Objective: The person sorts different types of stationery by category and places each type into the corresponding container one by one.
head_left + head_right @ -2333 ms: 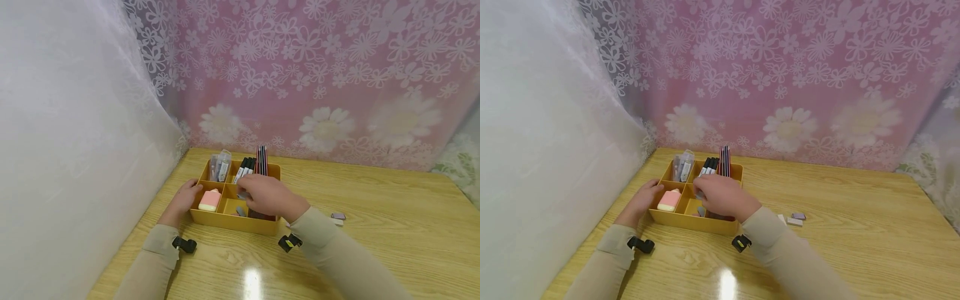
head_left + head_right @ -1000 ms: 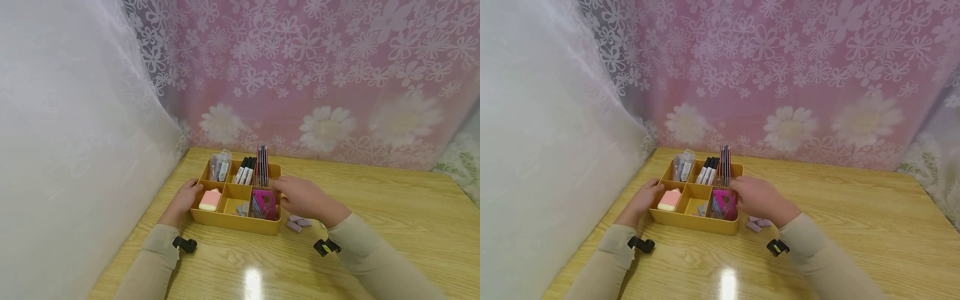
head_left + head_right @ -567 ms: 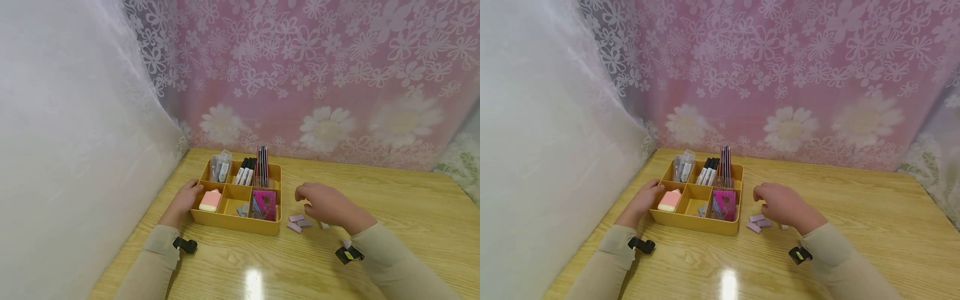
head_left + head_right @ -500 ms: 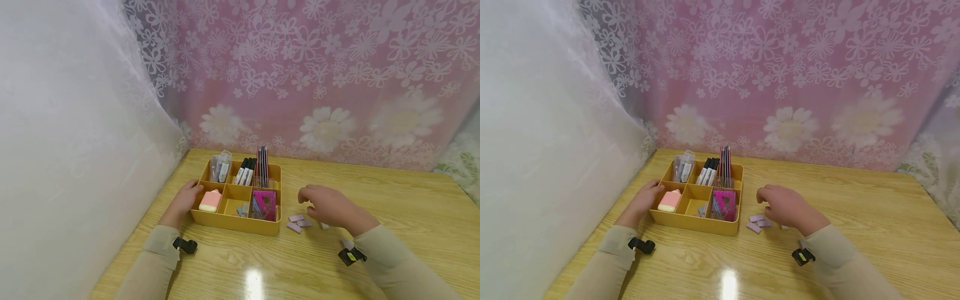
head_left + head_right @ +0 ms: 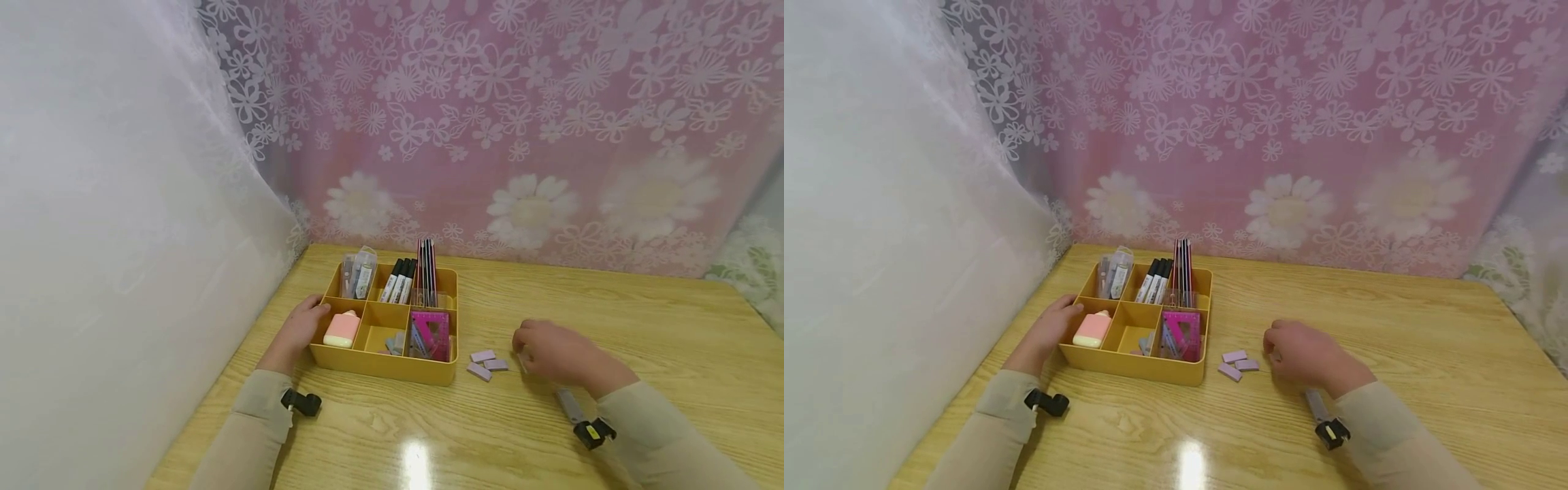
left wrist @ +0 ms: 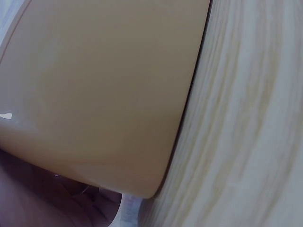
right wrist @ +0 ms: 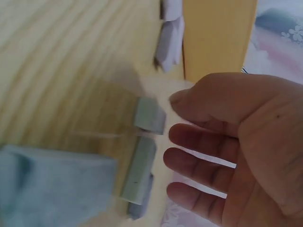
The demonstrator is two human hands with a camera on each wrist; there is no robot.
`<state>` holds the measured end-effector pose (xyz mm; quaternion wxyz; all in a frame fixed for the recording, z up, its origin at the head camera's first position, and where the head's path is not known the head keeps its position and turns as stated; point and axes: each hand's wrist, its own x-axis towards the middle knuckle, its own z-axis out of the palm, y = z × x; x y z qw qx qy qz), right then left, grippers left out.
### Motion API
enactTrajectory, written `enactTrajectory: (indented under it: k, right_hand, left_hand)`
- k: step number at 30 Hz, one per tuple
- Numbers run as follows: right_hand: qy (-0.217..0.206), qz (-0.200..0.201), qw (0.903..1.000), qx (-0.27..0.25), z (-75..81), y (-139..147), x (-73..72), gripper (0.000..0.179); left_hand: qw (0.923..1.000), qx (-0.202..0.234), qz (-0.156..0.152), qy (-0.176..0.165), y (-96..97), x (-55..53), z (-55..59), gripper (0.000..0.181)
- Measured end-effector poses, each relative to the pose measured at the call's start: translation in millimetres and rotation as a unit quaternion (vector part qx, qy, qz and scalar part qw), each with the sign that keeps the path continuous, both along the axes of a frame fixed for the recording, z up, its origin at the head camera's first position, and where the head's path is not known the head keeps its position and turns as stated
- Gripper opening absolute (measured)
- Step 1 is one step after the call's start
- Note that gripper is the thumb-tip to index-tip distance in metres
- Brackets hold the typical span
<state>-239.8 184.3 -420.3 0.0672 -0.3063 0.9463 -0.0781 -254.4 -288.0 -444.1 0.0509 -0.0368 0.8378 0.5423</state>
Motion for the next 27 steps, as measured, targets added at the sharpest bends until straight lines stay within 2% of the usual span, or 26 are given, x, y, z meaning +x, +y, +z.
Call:
enactTrajectory:
  k: [6, 14, 27]
  right_hand:
    - [-0.01, -0.003, 0.9999, -0.004, -11.0, 2.9, 2.0, 0.018]
    - [-0.015, -0.004, 0.9999, 0.003, -11.6, 3.3, 3.6, 0.021]
    - [0.042, 0.0, 0.9985, -0.036, -7.8, -4.4, 3.3, 0.015]
  left_hand:
    - [1.0, -0.002, 0.0, -0.003, 1.0, 1.1, -0.5, 0.05]
    - [1.0, -0.003, 0.001, -0.008, 1.9, 0.9, 1.3, 0.051]
    - [0.9999, -0.008, 0.003, -0.006, 0.5, 0.1, 2.1, 0.051]
